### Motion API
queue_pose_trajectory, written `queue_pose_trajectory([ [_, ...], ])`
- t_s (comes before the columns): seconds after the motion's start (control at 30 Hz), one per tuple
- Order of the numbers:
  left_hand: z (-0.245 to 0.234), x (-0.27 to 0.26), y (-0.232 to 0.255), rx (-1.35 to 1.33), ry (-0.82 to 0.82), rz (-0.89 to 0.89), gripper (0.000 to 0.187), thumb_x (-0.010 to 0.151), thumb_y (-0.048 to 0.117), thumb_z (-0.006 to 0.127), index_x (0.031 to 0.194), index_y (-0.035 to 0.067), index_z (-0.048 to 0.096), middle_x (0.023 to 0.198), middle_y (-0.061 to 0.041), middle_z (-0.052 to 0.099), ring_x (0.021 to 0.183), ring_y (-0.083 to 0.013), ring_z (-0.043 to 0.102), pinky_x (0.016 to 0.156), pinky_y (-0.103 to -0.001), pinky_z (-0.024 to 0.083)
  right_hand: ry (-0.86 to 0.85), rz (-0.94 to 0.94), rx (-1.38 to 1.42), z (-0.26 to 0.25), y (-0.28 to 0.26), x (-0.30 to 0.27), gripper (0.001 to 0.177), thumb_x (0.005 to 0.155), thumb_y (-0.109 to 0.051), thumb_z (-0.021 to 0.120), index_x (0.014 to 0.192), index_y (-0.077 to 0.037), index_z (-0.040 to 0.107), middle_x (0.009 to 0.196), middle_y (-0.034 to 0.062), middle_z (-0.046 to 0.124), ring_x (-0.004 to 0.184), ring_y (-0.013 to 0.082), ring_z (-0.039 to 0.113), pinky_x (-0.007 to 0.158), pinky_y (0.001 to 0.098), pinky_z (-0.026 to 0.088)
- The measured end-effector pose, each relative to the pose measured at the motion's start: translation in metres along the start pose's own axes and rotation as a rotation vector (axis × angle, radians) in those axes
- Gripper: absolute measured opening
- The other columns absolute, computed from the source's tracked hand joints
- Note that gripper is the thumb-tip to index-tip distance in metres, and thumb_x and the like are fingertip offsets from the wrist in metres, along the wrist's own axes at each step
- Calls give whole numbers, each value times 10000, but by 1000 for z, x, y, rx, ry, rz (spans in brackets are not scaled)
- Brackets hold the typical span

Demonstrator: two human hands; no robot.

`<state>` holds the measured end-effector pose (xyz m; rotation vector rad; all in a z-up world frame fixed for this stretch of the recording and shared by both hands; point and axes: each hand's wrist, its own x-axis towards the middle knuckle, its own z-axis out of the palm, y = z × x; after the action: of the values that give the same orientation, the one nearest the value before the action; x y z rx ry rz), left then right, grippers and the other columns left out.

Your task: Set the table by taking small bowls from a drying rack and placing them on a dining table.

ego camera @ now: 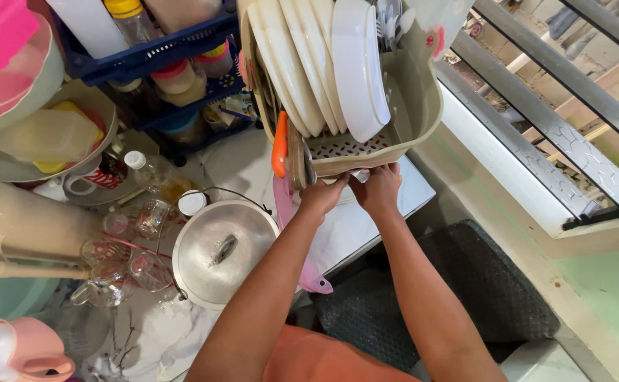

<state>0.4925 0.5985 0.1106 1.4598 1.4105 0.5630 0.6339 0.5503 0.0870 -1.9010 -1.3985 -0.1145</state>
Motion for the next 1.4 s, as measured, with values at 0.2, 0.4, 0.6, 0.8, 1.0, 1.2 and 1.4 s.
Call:
queue_pose_trajectory([
  [0.2,3,-4,-5,-282,-125,-5,715,735,413,843,1303,21,656,1300,-143,688,1195,-244,662,1001,-368,510,-53,39,34,-19,-18,-17,348,715,-235,864,1027,-134,744,1172,23,688,986,354,509,867,476,420],
  [0.4,13,-5,-9,-604,-99,50,765,761,296,790,1408,12,497,1346,-151,641,1215,-245,614,1013,-400,489,15,19,68,-29,-32,-35,352,672,-289,916,944,-143,748,1029,-7,700,1017,306,529,903,457,410],
  [0.6,21,-9,-15,-598,-45,-61,819,817,86,678,1518,28,256,1438,-199,494,1297,-287,527,1089,-419,416,20,28,104,-40,-36,-53,369,659,-319,927,920,-137,742,1042,-10,710,1017,289,550,925,434,435],
  [0.8,18,-29,-5,-728,-75,-101,808,795,-53,517,1536,95,232,1452,-174,475,1185,-271,561,922,-425,455,-21,191,283,-68,-61,-64,870,646,-307,917,1403,-104,541,1172,87,656,916,286,500,826,395,447],
  [1.0,9,-54,5,-775,-183,-202,734,803,-39,486,1472,207,311,1330,-87,565,1047,-206,646,776,-356,544,45,278,862,-27,-10,-98,657,987,-270,590,1571,-75,363,1354,99,607,1017,198,523,910,340,457],
  [1.2,19,-71,-4,-727,-295,-199,588,787,-38,514,1339,166,524,1191,-70,656,977,-220,669,700,-374,537,39,723,1328,-38,-19,-92,601,1041,-462,287,1486,-101,468,1373,90,620,1200,245,615,961,420,514],
  [1.4,19,-104,1,-744,-390,-199,552,809,-34,542,1327,158,550,1184,-76,664,954,-214,698,668,-357,600,193,774,1649,-56,-33,-111,627,1086,-506,258,1419,-56,540,1391,117,624,1290,306,591,1088,452,469],
])
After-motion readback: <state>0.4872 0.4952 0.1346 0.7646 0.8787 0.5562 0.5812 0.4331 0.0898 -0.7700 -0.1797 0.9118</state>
